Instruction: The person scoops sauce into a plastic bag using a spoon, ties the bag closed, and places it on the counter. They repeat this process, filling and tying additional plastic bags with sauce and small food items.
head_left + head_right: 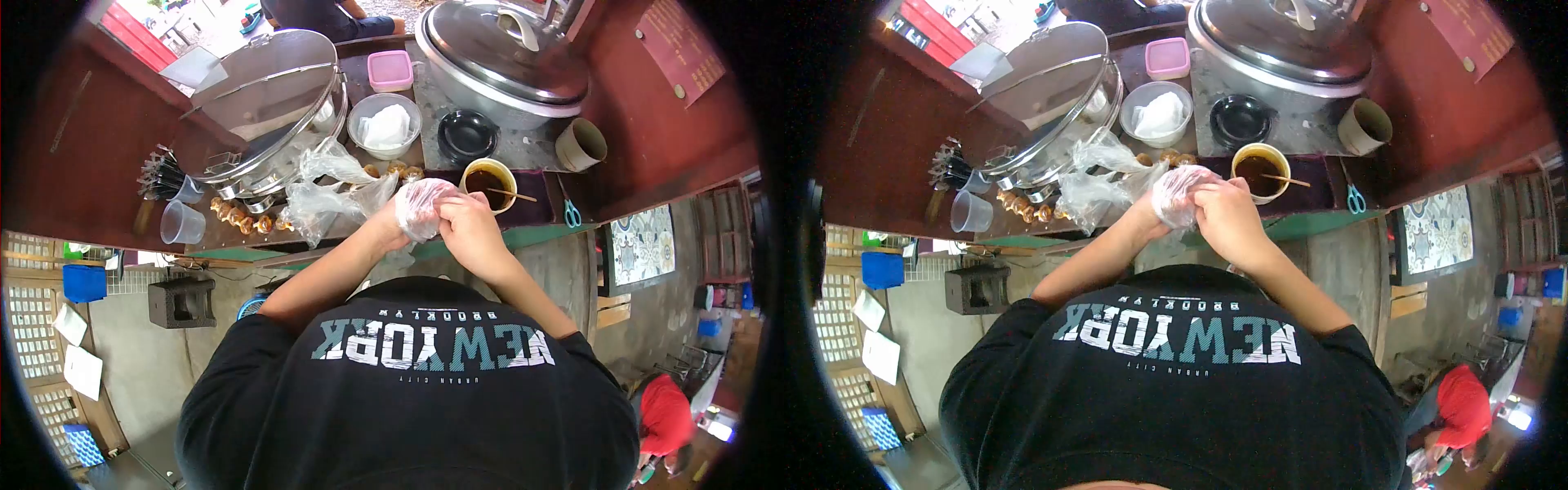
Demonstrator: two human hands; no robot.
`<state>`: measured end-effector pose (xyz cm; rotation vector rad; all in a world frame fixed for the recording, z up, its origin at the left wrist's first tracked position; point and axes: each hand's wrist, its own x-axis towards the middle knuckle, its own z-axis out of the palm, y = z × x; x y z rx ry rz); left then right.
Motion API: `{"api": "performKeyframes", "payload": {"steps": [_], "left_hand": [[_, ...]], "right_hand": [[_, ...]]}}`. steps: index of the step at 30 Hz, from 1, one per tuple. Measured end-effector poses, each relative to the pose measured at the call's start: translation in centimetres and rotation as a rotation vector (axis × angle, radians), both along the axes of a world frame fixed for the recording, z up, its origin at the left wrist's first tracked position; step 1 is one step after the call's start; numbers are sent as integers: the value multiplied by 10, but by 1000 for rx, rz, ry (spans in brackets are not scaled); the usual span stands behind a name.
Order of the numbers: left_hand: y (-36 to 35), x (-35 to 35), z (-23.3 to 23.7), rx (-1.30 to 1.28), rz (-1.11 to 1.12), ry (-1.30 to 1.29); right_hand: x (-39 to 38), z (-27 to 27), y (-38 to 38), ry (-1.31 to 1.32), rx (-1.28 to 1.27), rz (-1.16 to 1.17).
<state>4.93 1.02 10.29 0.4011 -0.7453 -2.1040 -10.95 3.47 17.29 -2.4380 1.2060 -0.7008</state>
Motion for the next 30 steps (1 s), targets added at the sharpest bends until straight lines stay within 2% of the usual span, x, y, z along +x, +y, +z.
{"api": "performKeyframes", "payload": {"steps": [2, 6, 8, 9, 11, 13, 16, 20, 23, 30], "left_hand": [[-8, -1, -23, 117, -53, 58], [-18, -2, -29, 312, -15, 221], [-21, -2, -31, 222, -97, 352], [-22, -1, -32, 178, -138, 418], [-26, 2, -53, 200, -112, 387], [-25, 1, -60, 162, -94, 375], [-25, 0, -75, 226, -85, 370], [-23, -7, -91, 220, -85, 373], [-21, -14, -86, 155, -96, 349], [-18, -23, -89, 174, -69, 336]], "right_hand": [[0, -9, 0, -97, -76, -3], [-12, 0, 11, -423, -154, -256], [-36, -6, 12, -512, -294, -442], [-42, -23, 12, -855, -186, -577], [-67, -38, 7, -1066, -100, -810], [-93, -62, 0, -1131, -62, -947], [-104, -80, -7, -1177, 335, -861], [-99, -88, -20, -998, 430, -781], [-102, -96, -29, -778, 309, -722], [-104, -50, -31, -314, -221, -405]]}}
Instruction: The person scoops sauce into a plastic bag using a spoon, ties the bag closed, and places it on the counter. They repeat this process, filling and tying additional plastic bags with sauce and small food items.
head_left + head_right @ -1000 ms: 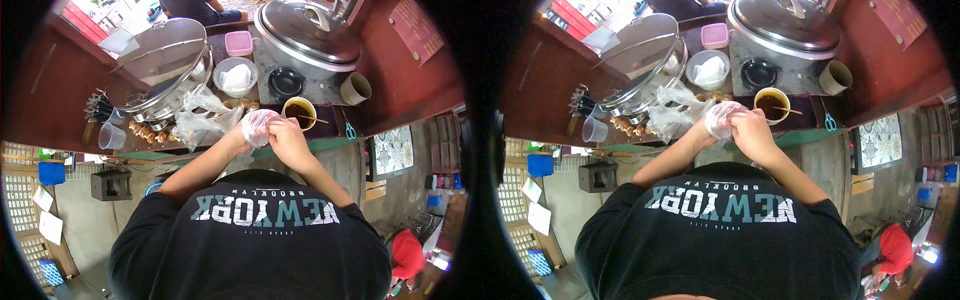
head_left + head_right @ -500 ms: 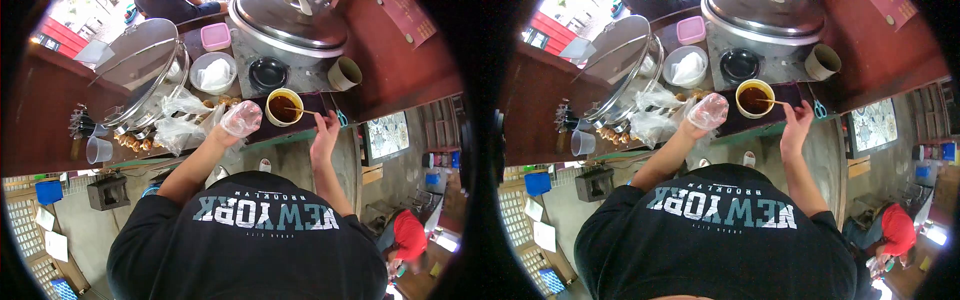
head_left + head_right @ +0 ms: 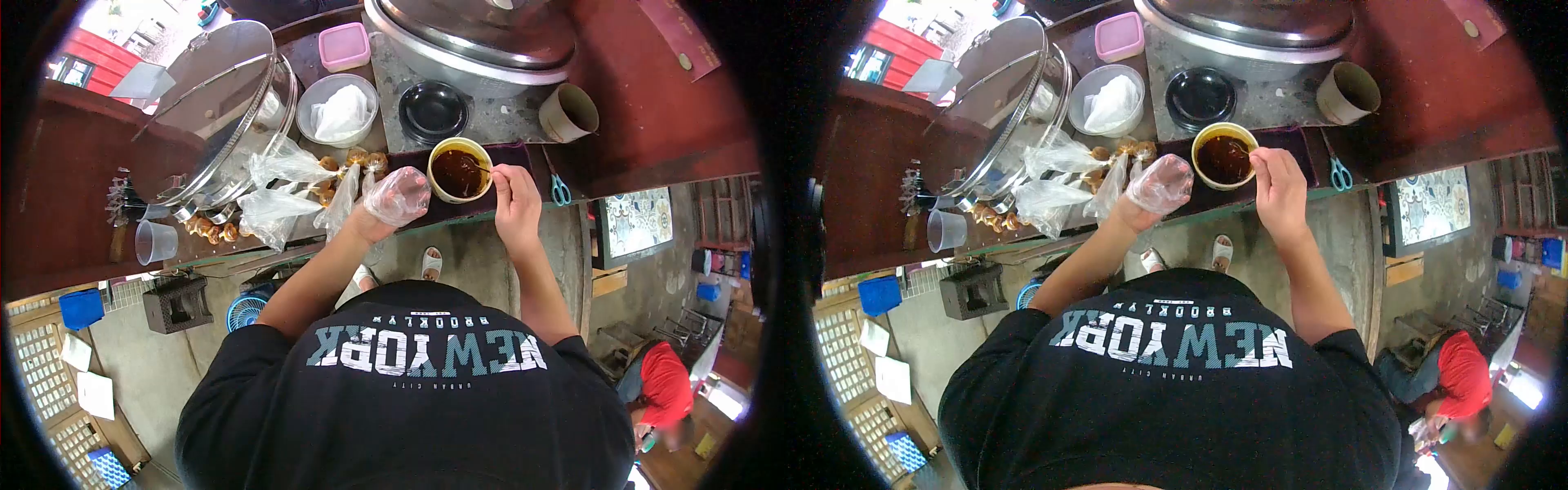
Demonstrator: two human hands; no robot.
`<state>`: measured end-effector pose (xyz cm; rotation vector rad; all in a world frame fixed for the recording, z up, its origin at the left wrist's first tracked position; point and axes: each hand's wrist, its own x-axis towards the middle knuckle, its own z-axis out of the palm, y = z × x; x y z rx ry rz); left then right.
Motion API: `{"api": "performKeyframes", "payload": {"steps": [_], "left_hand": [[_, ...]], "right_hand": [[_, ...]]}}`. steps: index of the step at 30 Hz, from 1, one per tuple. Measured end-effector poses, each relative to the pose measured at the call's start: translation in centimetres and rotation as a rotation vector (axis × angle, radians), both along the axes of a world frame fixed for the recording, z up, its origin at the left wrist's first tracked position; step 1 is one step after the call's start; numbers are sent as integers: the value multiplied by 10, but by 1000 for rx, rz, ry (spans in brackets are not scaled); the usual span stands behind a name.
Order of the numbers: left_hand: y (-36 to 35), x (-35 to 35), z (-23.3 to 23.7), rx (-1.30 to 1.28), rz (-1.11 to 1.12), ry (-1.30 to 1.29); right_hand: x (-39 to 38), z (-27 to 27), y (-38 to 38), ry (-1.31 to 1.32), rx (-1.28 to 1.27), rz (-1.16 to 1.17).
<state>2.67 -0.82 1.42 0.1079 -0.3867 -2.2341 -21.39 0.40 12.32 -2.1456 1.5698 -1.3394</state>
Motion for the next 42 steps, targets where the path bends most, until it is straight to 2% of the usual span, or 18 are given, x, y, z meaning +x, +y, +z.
{"api": "performKeyframes", "payload": {"steps": [3, 9, 15, 22, 28, 37, 42], "left_hand": [[0, -3, -1, -12, -14, -5], [3, -8, -2, 4, 1, -54], [4, -11, 5, 28, -9, -74], [3, -14, -1, 74, -47, -30], [7, -11, -6, 46, -24, -61], [7, -11, -7, 40, -19, -46], [5, -10, -8, 108, -48, -56]], "right_hand": [[-7, 2, 1, 120, -11, 56], [-11, 3, 10, 44, 106, 55], [-13, 10, 7, -73, 98, 76], [-10, 35, -4, 49, 125, 133], [-3, 49, -6, 150, 97, 124], [9, 39, -2, 12, 181, 69], [8, 52, -5, 26, 200, 19]]}}
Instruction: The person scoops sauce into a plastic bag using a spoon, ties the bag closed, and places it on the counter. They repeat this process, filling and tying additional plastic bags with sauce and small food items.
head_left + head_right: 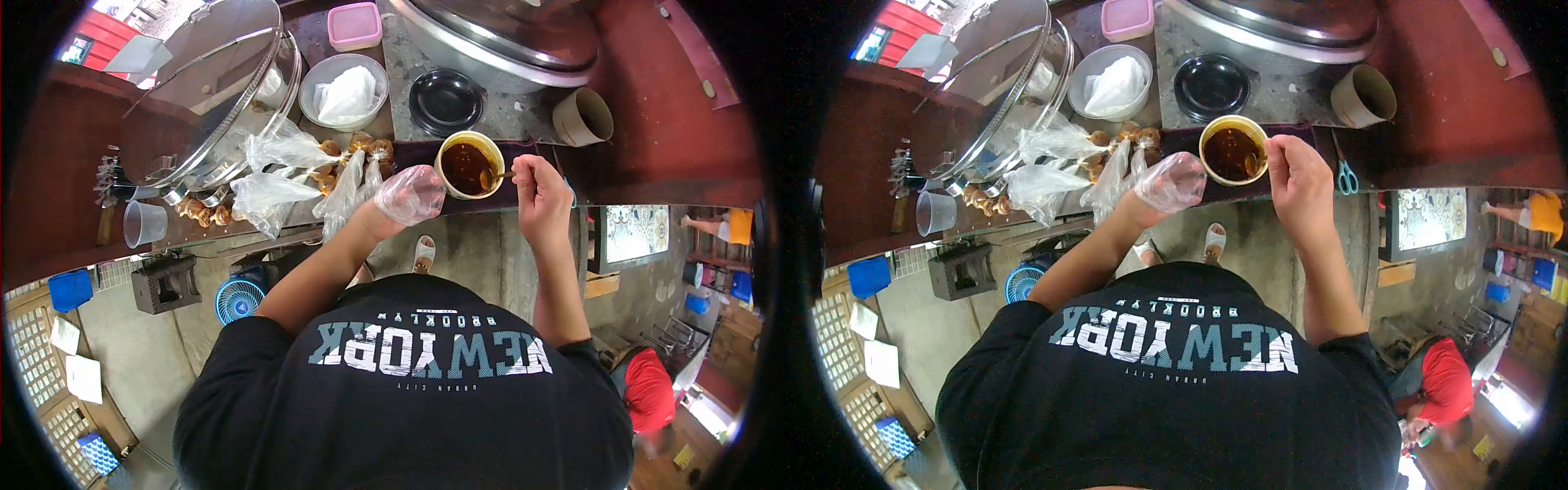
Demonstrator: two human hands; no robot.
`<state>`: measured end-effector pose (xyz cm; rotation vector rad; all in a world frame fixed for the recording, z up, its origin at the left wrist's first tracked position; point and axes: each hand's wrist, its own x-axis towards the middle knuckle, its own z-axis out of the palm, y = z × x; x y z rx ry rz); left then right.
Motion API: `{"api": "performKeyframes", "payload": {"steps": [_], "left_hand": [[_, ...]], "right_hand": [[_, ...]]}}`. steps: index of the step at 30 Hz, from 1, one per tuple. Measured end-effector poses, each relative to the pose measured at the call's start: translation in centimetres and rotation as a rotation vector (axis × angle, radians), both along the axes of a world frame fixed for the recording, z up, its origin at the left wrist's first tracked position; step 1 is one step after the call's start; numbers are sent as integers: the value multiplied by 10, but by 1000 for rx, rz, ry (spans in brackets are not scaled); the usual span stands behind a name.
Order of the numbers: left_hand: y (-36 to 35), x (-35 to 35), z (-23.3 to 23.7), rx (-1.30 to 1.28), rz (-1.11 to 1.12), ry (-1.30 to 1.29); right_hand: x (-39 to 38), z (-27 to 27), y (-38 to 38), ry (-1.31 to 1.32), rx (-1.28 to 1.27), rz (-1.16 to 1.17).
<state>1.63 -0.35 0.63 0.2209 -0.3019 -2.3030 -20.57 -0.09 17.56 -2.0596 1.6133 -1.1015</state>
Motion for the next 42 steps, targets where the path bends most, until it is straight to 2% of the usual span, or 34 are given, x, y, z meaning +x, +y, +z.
{"api": "performKeyframes", "payload": {"steps": [4, 8, 11, 15, 19, 28, 35, 38, 42], "left_hand": [[2, 0, -2, 28, 6, 8], [-1, -2, -3, 37, -10, 65], [2, -1, -3, 7, 23, 38], [-1, -4, -6, 68, 42, -16], [1, -5, -5, 34, 53, 64], [0, -7, -5, 9, 47, 141], [-1, -6, -8, 56, 48, 194], [1, -6, 13, 131, 80, 115], [1, -7, 13, 102, 92, 110]], "right_hand": [[0, -17, 0, -75, 90, 43], [2, -37, -4, -328, 70, -67], [-9, -43, -6, -235, 14, -86], [-17, -47, -1, 20, -110, 28], [-16, -50, 7, 1, -112, 57], [-22, -62, 16, -138, -11, -7], [-23, -68, 18, -412, 52, -39], [-26, -69, 18, -455, 104, -68], [-25, -73, 19, -592, 156, -115]]}}
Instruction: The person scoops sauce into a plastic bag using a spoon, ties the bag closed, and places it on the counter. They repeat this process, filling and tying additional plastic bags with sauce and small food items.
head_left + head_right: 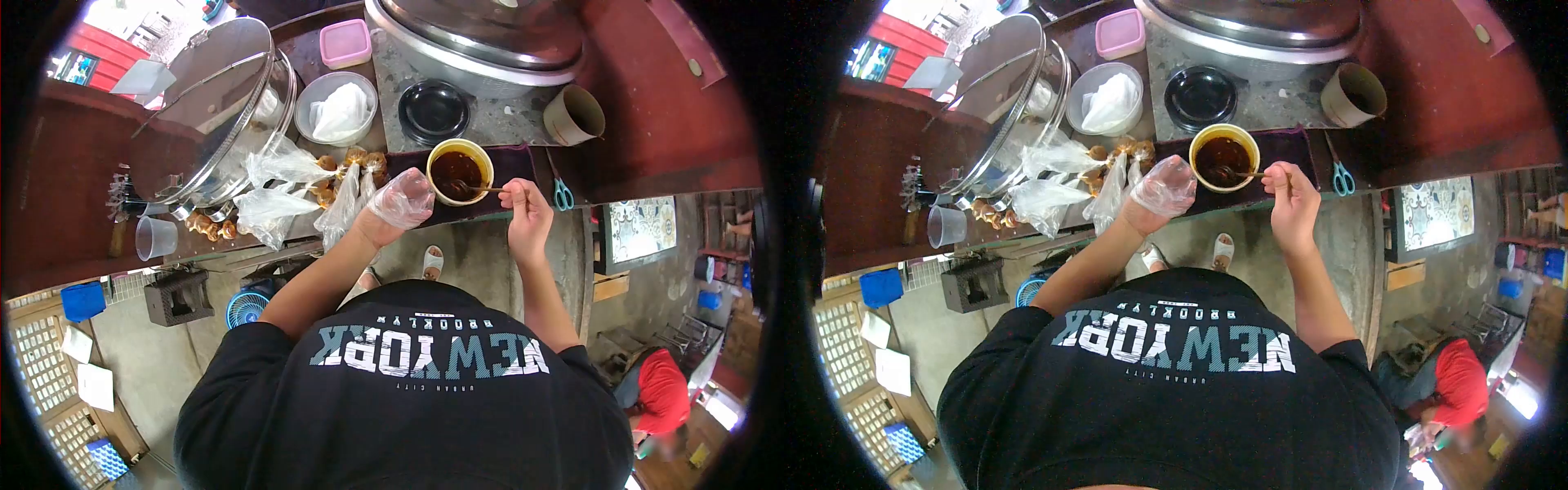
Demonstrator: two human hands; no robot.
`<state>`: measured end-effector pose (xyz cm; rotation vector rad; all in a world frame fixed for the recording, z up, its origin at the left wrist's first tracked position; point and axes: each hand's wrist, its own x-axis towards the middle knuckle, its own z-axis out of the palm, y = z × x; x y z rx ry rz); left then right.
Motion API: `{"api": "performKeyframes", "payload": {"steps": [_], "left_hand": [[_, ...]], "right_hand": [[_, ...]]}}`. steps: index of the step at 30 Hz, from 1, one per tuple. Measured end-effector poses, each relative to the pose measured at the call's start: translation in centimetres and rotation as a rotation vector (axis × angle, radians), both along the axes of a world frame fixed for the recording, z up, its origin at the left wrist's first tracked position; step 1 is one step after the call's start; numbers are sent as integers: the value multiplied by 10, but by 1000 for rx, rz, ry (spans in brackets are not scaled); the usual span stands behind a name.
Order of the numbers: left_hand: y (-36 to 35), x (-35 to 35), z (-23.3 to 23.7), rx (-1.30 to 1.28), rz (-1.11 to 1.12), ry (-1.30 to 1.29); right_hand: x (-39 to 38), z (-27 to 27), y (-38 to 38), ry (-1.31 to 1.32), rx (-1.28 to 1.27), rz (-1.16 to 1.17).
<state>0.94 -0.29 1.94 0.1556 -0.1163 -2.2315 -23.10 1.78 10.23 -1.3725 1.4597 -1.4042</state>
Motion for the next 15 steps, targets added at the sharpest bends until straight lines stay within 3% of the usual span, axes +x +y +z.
{"api": "performKeyframes", "payload": {"steps": [15], "left_hand": [[-1, 3, -14, -31, -1, 39]], "right_hand": [[1, -26, -5, -333, 146, -138]]}}
